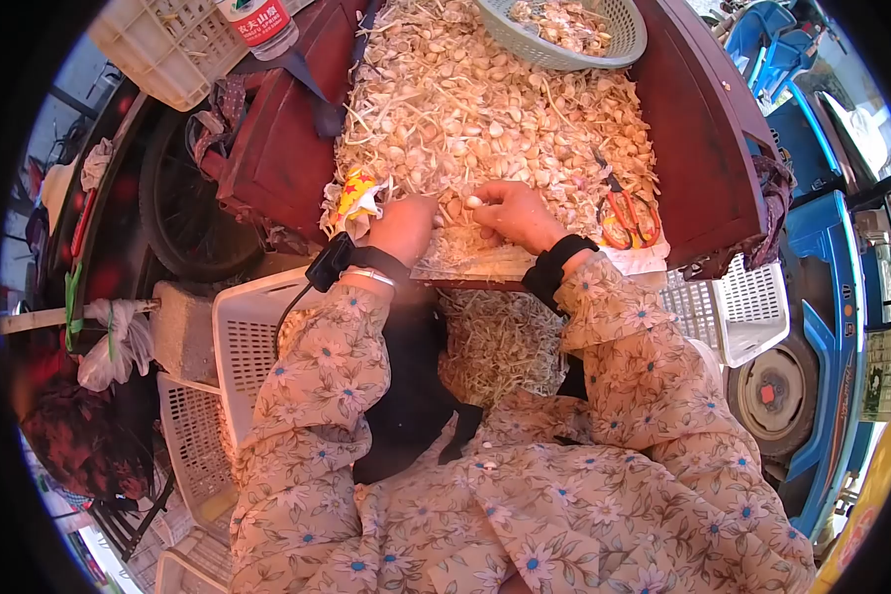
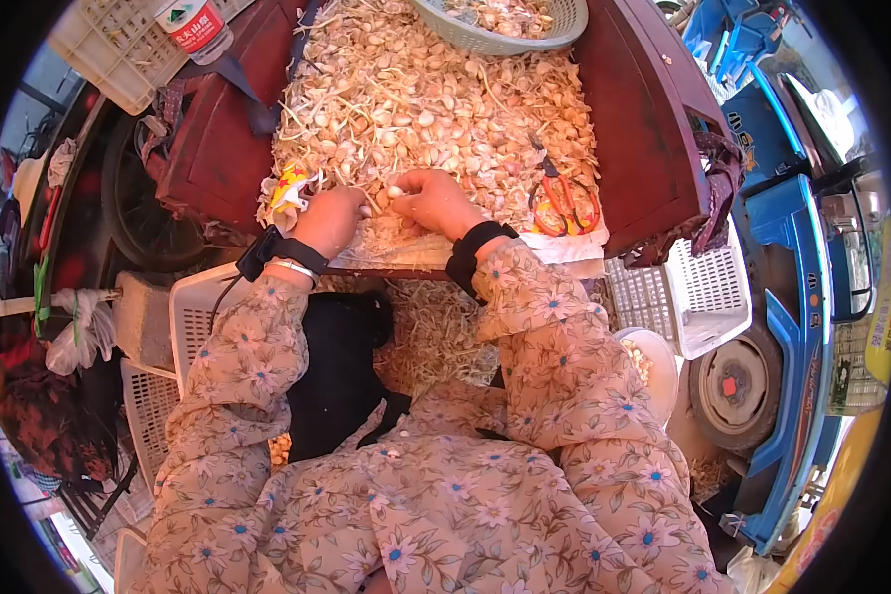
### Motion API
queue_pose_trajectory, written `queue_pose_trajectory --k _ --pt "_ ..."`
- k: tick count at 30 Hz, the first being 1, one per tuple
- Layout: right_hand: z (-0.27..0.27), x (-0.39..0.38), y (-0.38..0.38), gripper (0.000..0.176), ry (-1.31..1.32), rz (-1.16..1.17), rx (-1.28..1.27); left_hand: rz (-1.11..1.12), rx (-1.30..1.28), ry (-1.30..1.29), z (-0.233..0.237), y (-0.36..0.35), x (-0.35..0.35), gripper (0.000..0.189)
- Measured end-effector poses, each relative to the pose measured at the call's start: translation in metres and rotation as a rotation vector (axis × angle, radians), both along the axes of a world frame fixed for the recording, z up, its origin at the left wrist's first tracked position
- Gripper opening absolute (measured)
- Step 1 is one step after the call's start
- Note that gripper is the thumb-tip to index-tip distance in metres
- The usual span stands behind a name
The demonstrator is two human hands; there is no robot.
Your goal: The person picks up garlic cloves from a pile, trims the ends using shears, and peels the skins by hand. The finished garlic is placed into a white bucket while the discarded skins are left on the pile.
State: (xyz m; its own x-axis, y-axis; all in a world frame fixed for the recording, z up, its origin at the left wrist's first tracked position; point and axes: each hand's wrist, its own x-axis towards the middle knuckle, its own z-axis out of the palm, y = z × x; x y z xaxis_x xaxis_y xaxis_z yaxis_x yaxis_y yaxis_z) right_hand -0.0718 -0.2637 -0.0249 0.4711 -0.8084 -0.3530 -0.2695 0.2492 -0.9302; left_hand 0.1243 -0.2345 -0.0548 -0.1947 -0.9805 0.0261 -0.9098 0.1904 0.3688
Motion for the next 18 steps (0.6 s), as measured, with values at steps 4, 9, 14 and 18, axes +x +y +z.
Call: queue_pose_trajectory --k 4,9,14,18 --pt "-0.003 -0.016 -0.006 0.019 -0.484 -0.084 0.272 -0.024 -0.063 -0.070 0.016 0.015 -0.007 0.021" --pt "-0.003 -0.030 -0.007 0.017 -0.706 -0.066 0.317 -0.113 -0.067 -0.124 0.023 0.021 -0.011 0.019" --pt "0.015 -0.035 0.000 0.020 -0.804 -0.116 0.336 -0.119 -0.092 -0.151 0.015 0.019 -0.007 0.023" --pt "0.016 -0.039 0.008 0.027 -0.787 -0.102 0.290 0.015 -0.146 0.078 0.020 0.023 -0.013 0.014"
